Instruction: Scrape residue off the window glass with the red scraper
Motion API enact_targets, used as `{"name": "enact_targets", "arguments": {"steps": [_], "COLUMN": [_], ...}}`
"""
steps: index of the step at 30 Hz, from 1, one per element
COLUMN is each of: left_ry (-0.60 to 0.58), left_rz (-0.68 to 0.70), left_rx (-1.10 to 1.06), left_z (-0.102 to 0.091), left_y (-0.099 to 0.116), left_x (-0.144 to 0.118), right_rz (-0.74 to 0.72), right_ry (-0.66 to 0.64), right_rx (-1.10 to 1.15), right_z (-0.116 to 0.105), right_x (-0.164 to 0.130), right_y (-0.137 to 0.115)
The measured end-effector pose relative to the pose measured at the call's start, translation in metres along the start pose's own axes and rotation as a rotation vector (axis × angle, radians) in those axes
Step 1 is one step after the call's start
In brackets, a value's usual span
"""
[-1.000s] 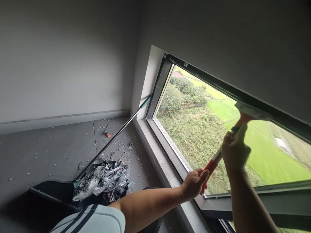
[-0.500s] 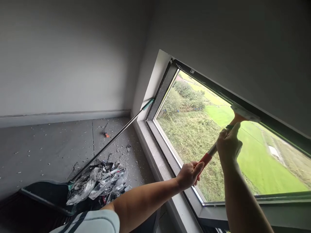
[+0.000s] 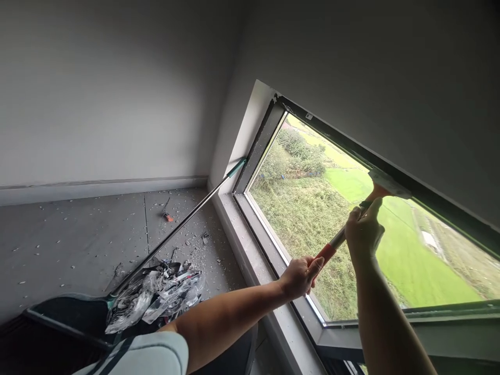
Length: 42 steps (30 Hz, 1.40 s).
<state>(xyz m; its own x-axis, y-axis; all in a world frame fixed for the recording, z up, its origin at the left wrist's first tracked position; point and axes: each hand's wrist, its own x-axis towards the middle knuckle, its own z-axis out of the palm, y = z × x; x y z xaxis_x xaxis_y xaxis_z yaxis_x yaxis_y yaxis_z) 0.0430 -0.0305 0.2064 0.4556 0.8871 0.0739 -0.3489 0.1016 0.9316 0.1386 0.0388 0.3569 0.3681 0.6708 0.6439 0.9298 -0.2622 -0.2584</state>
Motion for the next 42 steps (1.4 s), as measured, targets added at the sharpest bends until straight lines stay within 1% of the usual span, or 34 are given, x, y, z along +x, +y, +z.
{"name": "enact_targets", "arguments": {"steps": [4,8,11,14,18,23,27,31,34,38,42], "left_ry": [-0.002,-0.013,-0.029,-0.026,-0.020,-0.007,0.012,0.033,0.045,0.020,0.036], "left_rz": [-0.013,0.000,0.022,0.031,0.029,0.028,0.018,0.005,0.038,0.068,0.054], "left_rx": [0.001,-0.014,-0.062,-0.085,-0.087,-0.075,-0.092,-0.125,-0.119,-0.127,-0.132], "left_z": [-0.002,-0.002,-0.002,0.000,0.000,0.002,0.010,0.019,0.019,0.017,0.016], "left_y": [0.002,-0.004,-0.011,-0.013,-0.010,-0.005,-0.007,-0.012,-0.014,-0.013,-0.012], "left_x": [-0.001,0.005,0.010,0.011,0.009,0.005,0.001,0.001,0.004,0.004,0.004], "right_rz": [-0.017,-0.037,-0.058,-0.074,-0.075,-0.056,-0.050,-0.059,-0.062,-0.044,-0.062], "right_ry": [0.020,0.027,0.030,0.047,0.063,0.036,0.021,-0.024,-0.029,-0.013,-0.022], "right_rx": [0.030,0.022,0.118,0.199,0.168,0.147,0.155,0.160,0.167,0.166,0.166], "right_z": [0.001,0.003,0.002,0.000,0.001,-0.002,-0.006,-0.007,-0.010,-0.015,-0.010], "right_x": [0.000,0.001,0.006,0.015,0.023,0.022,0.021,0.021,0.020,0.017,0.020], "right_y": [0.000,0.005,0.008,0.007,0.003,-0.003,-0.002,0.001,0.001,-0.003,-0.001]}}
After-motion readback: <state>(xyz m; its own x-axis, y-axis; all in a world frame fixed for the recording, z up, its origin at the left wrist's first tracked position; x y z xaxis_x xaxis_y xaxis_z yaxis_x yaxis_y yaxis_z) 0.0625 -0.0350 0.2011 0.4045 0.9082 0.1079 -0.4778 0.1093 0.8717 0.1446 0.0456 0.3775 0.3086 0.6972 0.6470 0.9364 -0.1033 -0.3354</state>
